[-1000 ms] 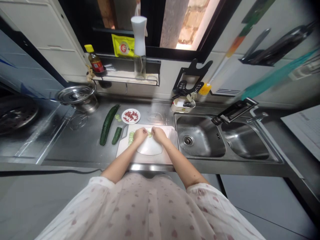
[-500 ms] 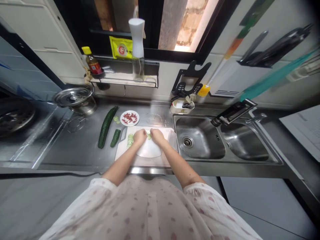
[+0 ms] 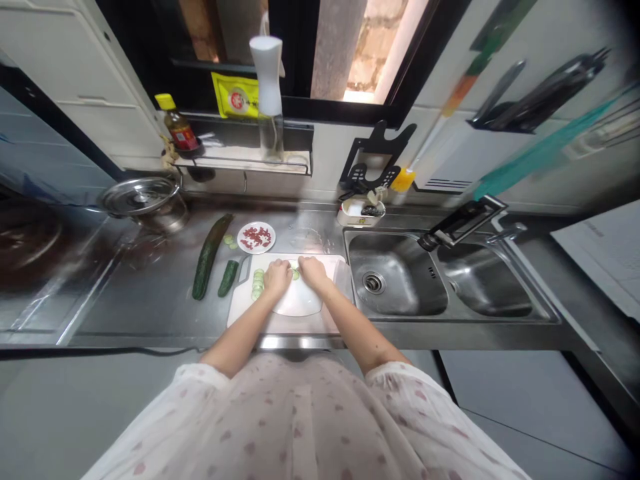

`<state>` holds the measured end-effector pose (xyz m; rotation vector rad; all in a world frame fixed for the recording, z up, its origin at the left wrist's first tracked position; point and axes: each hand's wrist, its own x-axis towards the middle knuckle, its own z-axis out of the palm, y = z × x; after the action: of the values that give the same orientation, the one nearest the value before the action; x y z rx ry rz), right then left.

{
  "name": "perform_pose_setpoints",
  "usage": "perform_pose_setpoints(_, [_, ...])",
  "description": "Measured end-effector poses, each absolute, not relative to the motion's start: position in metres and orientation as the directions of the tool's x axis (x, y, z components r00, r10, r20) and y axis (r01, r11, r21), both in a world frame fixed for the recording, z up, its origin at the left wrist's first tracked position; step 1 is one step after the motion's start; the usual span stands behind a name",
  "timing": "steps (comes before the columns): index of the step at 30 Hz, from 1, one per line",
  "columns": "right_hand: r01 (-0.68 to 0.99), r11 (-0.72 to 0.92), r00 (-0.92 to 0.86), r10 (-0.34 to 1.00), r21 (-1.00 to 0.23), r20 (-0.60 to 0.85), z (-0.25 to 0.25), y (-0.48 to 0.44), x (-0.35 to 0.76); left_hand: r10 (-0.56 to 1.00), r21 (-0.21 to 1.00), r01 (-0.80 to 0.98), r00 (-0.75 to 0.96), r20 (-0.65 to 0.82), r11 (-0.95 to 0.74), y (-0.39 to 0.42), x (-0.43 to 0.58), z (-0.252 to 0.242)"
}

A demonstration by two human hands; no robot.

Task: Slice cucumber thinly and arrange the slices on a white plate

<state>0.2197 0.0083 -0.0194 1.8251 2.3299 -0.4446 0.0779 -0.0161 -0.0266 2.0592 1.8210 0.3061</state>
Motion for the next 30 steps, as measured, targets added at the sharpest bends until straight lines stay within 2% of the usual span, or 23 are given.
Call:
perform_pose_setpoints(4, [0.967,0.213,-0.245,0.927,-0.138,-0.284,-0.02,0.007,0.221,0.98,0.391,0.91,0.181,-0.076,-0.138,-0.016,0.078,-0.031])
perform_pose_setpoints(15, [0.987,0.135,-0.152,0.953,-0.083,-0.262,-0.017,0.002,0.23,0.981,0.331,0.935,0.169,-0.094,-0.129,-0.013,0.079,-0.035])
perform_pose_setpoints(21, [0.99,0.102,-0.126,0.951,-0.099,-0.284,-0.018,-0.005,0.233,0.944,0.317,0.898,0.328,-0.024,-0.304,-0.022,0.071,-0.031])
perform_pose_setpoints(24, [0.989,0.117,-0.139,0.949,-0.09,-0.284,-0.019,-0.005,0.234,0.913,0.287,0.882,0.404,-0.05,-0.374,-0.025,0.069,-0.029])
perform_pose_setpoints(30, [0.988,0.141,-0.154,0.95,-0.065,-0.272,-0.019,-0.001,0.236,0.894,0.233,0.884,0.436,-0.1,-0.405,-0.024,0.068,-0.03])
